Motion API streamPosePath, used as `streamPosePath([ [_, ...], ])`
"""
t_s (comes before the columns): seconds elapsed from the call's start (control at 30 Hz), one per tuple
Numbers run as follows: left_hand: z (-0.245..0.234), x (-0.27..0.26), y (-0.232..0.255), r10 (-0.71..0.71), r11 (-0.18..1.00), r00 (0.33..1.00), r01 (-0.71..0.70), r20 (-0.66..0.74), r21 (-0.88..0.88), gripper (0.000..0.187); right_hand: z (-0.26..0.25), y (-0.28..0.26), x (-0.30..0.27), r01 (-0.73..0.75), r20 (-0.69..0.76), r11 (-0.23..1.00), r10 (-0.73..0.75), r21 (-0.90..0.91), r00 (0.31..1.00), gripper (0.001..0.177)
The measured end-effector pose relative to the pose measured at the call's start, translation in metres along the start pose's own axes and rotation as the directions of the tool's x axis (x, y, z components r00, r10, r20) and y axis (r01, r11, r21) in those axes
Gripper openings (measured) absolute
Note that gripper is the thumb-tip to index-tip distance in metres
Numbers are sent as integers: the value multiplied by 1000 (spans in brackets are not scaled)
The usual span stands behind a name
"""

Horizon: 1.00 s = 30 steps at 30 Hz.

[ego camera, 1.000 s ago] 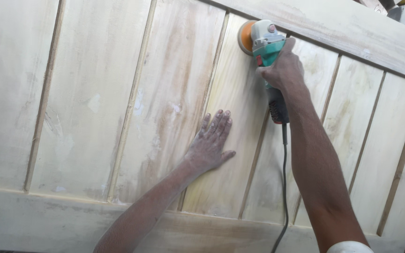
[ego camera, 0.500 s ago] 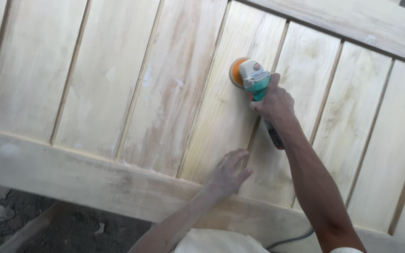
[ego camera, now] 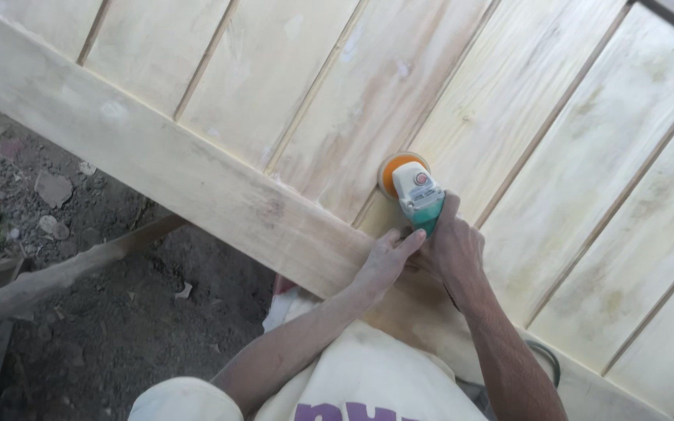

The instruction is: The person uses an electric orbital sander to smooth the surface of a large wooden panel. They move the sander across the vertical slats and horizontal frame, occasionally pausing to wipe away dust with their hand.

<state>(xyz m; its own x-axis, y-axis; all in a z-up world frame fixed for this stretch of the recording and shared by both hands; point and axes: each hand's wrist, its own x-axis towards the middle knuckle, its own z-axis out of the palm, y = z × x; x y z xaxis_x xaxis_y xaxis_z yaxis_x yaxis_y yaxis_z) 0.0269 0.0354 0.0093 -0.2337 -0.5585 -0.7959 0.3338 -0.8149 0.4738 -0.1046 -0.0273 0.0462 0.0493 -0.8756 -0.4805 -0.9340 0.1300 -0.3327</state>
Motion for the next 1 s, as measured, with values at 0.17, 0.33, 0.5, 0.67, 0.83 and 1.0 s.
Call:
streamPosePath([
  [0.17, -37, -10, 5, 4, 996, 998, -10, 63, 88, 58, 23, -32, -24, -50, 59, 998, 48, 34, 997, 81],
  [0.33, -68, -14, 12, 5, 997, 991, -16, 130, 81, 68, 38, -65, -38, -104, 64, 991, 98, 85, 993, 82],
  [0.5, -93, -22, 28, 13, 987, 995, -29, 98, 156, 70, 51, -91, -36, -29, 5, 996, 29, 86, 1000, 84],
  [0.67, -115, -25, 44, 49, 985, 991, -68, 124, 159, 68, 56, -112, -28, -67, 40, 996, 65, 62, 997, 84],
  [0.83, -126, -17, 51, -2, 993, 995, -10, 101, 117, 66, 60, -126, -21, -76, 59, 993, 71, 89, 996, 90],
  [1.0, -119, -13, 53, -94, 977, 987, 66, 134, 203, 68, 54, -110, -21, -89, 91, 996, 87, 29, 992, 88],
])
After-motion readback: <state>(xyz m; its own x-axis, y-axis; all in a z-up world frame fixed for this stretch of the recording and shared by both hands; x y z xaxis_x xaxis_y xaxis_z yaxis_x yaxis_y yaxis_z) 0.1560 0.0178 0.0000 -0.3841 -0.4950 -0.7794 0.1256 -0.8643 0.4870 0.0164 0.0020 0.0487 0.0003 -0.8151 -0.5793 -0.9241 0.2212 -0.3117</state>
